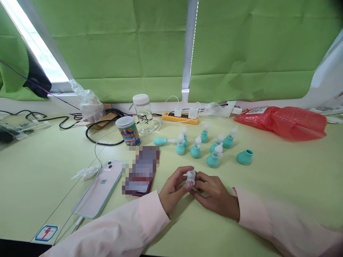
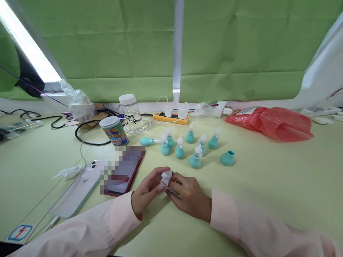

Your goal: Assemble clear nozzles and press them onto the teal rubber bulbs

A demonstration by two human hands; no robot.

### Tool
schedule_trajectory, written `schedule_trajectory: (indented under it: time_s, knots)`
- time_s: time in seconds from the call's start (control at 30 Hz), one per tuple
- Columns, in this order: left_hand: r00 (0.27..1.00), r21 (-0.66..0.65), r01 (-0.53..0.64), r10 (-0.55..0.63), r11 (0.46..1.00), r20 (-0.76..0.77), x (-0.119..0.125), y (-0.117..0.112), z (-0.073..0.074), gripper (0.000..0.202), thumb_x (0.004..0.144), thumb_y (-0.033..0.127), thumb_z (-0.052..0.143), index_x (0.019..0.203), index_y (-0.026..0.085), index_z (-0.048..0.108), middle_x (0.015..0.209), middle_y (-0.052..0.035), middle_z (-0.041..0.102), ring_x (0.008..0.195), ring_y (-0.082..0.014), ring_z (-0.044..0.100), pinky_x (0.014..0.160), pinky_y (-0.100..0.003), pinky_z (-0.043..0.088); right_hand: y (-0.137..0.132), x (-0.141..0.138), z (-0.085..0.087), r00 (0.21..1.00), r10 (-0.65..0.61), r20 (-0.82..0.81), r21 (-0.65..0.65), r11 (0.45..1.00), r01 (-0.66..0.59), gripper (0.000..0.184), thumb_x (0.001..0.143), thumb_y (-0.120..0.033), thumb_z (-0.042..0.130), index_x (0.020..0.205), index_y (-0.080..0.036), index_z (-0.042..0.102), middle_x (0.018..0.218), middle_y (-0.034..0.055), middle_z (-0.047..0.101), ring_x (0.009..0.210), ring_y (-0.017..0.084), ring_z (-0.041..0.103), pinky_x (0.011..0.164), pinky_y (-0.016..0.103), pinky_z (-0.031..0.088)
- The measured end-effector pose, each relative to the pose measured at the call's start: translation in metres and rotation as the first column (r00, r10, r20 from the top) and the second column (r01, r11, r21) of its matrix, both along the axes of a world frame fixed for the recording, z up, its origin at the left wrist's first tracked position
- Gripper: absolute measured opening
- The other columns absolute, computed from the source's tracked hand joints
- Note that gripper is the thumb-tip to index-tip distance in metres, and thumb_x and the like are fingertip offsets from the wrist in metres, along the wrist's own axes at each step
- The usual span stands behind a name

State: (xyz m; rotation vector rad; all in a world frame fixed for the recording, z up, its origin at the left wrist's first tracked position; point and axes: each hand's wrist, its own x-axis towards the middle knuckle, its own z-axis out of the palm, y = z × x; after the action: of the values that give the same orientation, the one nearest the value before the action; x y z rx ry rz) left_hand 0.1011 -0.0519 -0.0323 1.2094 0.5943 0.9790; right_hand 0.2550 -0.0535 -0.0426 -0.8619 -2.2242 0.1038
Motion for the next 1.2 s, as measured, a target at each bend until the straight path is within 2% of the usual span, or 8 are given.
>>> schedule_trajectory:
  time_s: [0.1,0.27,0.43,0.6,0.77,0.9,1.0,1.2]
  knots:
    - [0.989,-0.017,-0.145,0.144,0.989,-0.029,-0.003,0.008,0.000,0.031,0.065,0.023,0.062,0.094,0.018,0.052,0.083,-0.0025,0.055,0.081,-0.0135,0.050,0.075,-0.029,0.040,0.004,0.002,0.002,0.987,0.063,-0.144,-0.070,0.995,-0.074,0.012,0.074,-0.012,0.049,0.076,-0.019,0.058,0.076,0.0042,0.058,0.067,0.011,0.056,0.055,0.021,0.045]
    - [0.932,-0.060,-0.353,0.345,0.934,-0.114,-0.008,0.019,-0.001,0.035,0.057,0.020,0.068,0.090,0.015,0.056,0.074,-0.0011,0.055,0.069,-0.0117,0.053,0.070,-0.030,0.043,0.012,0.006,0.008,0.952,-0.006,-0.307,-0.220,0.973,-0.065,0.010,0.071,-0.013,0.053,0.070,-0.019,0.061,0.066,0.0021,0.061,0.061,0.013,0.057,0.055,0.024,0.048]
    - [0.955,-0.261,-0.297,0.285,0.919,-0.084,-0.011,0.022,-0.003,0.031,0.052,0.013,0.068,0.082,0.010,0.059,0.078,-0.0059,0.060,0.067,-0.0151,0.058,0.071,-0.032,0.045,0.018,0.010,0.009,0.854,-0.173,-0.490,-0.357,0.934,-0.016,0.005,0.068,-0.016,0.057,0.070,-0.018,0.061,0.065,0.0014,0.059,0.054,0.011,0.055,0.049,0.022,0.050]
    - [0.974,-0.564,-0.187,0.227,0.804,0.001,-0.014,0.026,-0.005,0.027,0.051,0.006,0.066,0.077,0.005,0.061,0.069,-0.0093,0.064,0.066,-0.0181,0.061,0.071,-0.032,0.048,0.017,0.008,0.009,0.816,-0.200,-0.542,-0.424,0.903,-0.060,0.002,0.066,-0.018,0.059,0.068,-0.018,0.060,0.067,0.0014,0.058,0.061,0.012,0.056,0.056,0.024,0.051]
    - [0.958,-0.520,-0.241,0.285,0.819,0.005,-0.013,0.024,-0.003,0.029,0.045,0.010,0.073,0.071,0.005,0.061,0.069,-0.0078,0.064,0.060,-0.0146,0.060,0.063,-0.026,0.050,0.019,0.007,0.008,0.802,-0.261,-0.537,-0.600,0.787,-0.146,0.014,0.062,-0.021,0.063,0.075,-0.017,0.059,0.075,0.0022,0.055,0.070,0.014,0.055,0.063,0.026,0.051]
    - [0.967,-0.493,-0.219,0.256,0.842,0.009,-0.012,0.022,-0.002,0.033,0.045,0.017,0.074,0.074,0.007,0.061,0.065,-0.0072,0.065,0.057,-0.0163,0.061,0.058,-0.028,0.050,0.026,0.009,0.004,0.775,-0.286,-0.564,-0.719,0.631,-0.291,0.032,0.056,-0.020,0.067,0.087,-0.017,0.059,0.073,0.0005,0.049,0.068,0.013,0.054,0.056,0.024,0.050]
    - [0.973,-0.488,-0.189,0.228,0.852,0.022,-0.012,0.022,-0.002,0.035,0.048,0.014,0.072,0.081,0.008,0.061,0.068,-0.0079,0.065,0.058,-0.0172,0.061,0.058,-0.029,0.050,0.029,0.010,0.003,0.797,-0.250,-0.550,-0.768,0.526,-0.365,0.028,0.057,-0.023,0.067,0.083,-0.015,0.060,0.073,0.0001,0.049,0.056,0.009,0.053,0.047,0.023,0.048]
    - [0.976,-0.589,-0.181,0.216,0.788,-0.012,-0.014,0.025,-0.003,0.026,0.055,-0.001,0.058,0.081,0.003,0.061,0.067,-0.0102,0.065,0.061,-0.0174,0.062,0.062,-0.027,0.051,0.032,0.012,0.000,0.812,-0.233,-0.535,-0.794,0.469,-0.388,0.022,0.057,-0.024,0.067,0.075,-0.013,0.062,0.076,0.0037,0.057,0.054,0.009,0.053,0.046,0.023,0.047]
